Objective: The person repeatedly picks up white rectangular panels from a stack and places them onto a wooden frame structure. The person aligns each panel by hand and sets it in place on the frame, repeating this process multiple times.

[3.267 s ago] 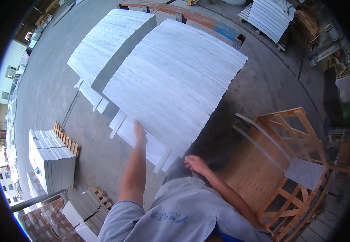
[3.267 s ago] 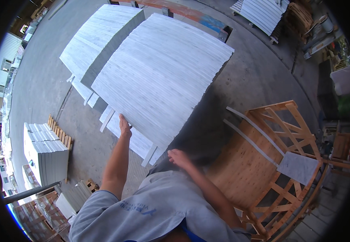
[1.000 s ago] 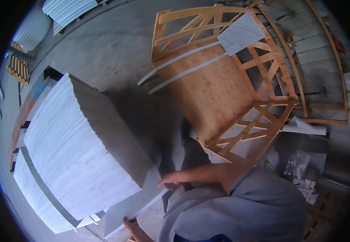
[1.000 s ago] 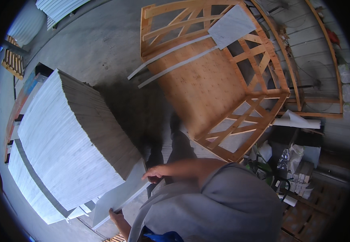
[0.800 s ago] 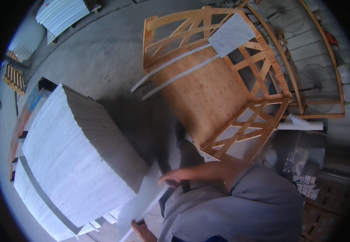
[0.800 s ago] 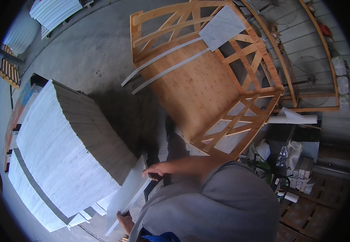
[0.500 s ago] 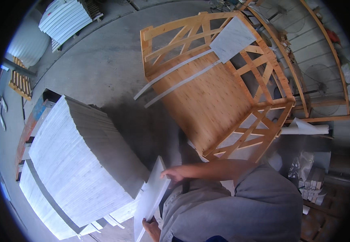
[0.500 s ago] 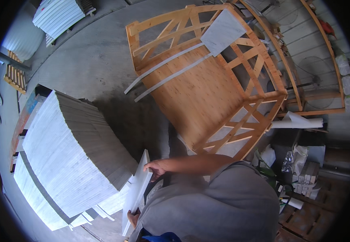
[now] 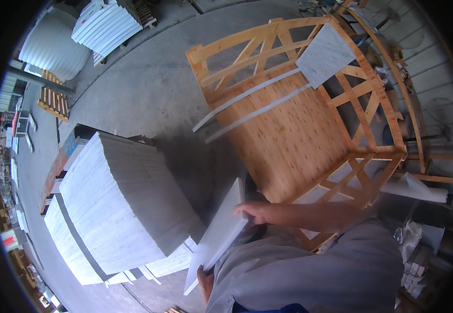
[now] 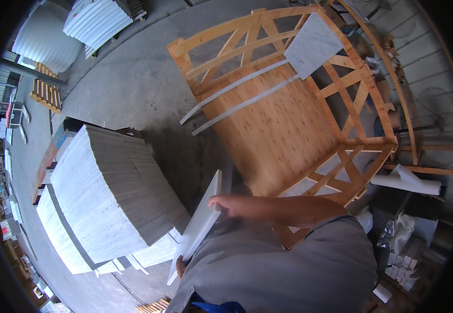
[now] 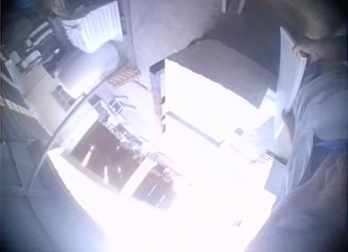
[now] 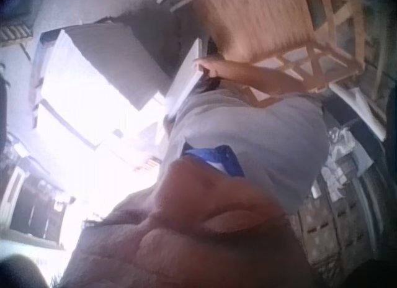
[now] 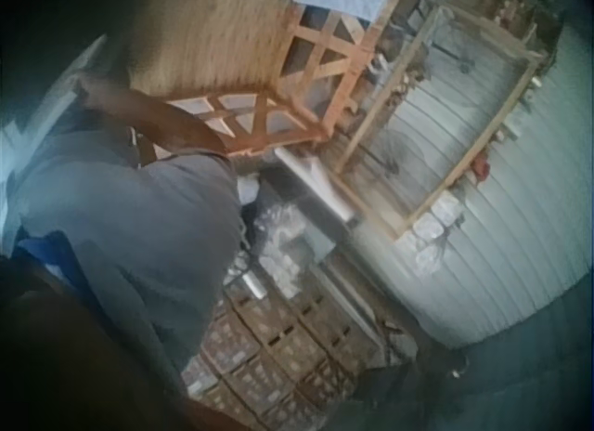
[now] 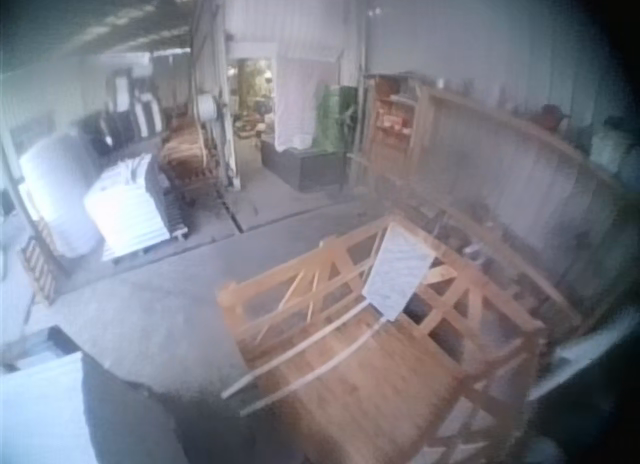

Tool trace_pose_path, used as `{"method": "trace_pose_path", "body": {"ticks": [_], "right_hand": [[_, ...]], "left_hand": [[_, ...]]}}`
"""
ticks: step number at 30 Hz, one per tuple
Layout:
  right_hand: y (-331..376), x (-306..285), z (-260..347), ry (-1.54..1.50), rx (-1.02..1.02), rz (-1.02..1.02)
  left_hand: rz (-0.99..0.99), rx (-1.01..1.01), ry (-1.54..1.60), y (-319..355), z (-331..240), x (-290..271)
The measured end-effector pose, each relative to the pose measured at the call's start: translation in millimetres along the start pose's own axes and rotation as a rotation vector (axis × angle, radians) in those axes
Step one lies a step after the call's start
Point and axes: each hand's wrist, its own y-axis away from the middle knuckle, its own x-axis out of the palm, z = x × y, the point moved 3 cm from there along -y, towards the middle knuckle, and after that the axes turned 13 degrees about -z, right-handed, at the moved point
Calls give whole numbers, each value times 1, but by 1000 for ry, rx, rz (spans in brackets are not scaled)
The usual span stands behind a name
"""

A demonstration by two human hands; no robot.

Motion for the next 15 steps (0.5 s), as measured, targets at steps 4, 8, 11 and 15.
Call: {"method": "trace_pose_path", "body": {"ticks": [4, 8, 11, 15], "right_hand": [[16, -40, 18, -25, 6, 11], [70, -73, 45, 122, -274, 164], [123, -86, 69, 177, -294, 41], [184, -93, 86, -103, -108, -122]], "left_hand": [[42, 10, -43, 21, 26, 44], [101, -21, -139, 30, 49, 76], [158, 82, -311, 23, 59, 95], [329, 387, -716, -14, 65, 128]]}}
